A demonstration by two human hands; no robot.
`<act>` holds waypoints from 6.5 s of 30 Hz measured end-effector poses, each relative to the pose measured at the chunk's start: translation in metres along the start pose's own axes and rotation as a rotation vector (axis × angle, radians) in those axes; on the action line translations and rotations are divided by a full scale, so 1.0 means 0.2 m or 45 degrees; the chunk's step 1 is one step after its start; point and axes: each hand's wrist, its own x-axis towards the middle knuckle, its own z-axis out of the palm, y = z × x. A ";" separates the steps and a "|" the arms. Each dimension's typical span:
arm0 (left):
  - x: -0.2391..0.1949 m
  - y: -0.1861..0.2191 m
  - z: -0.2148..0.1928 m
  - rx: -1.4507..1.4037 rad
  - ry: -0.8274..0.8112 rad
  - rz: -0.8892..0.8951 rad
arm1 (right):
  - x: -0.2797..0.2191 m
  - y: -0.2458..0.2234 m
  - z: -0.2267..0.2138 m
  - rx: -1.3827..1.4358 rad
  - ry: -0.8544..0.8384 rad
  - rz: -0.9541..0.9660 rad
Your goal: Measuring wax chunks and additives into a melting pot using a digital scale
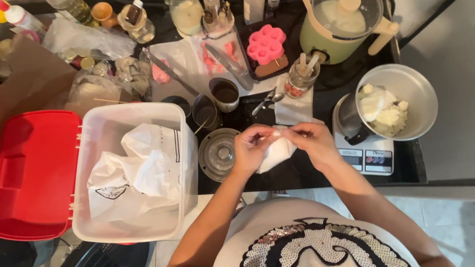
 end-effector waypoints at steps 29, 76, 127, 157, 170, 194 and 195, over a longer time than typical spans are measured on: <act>0.01 0.13 -0.01 0.160 -0.136 0.177 | -0.19 -0.62 -0.06 -1.457 -0.517 -1.500; -0.15 0.50 0.07 0.199 0.039 0.136 | -0.37 -0.42 -0.11 -0.731 -0.387 -0.782; -0.66 1.43 -1.64 0.307 1.140 0.449 | -0.37 -0.42 0.55 -0.751 -1.164 -0.653; -0.82 1.11 -0.71 -0.558 1.211 -0.577 | -0.40 -0.54 0.85 0.521 -1.588 0.391; -1.00 0.51 -0.92 -0.801 0.206 -1.039 | -0.44 -0.50 0.51 0.183 -1.222 -0.020; -0.20 0.14 0.94 0.675 -0.372 0.090 | 0.29 -0.14 -1.36 0.143 0.340 -0.193; -0.20 0.10 0.94 0.584 -0.351 0.118 | 0.26 -0.18 -1.33 0.128 0.382 -0.208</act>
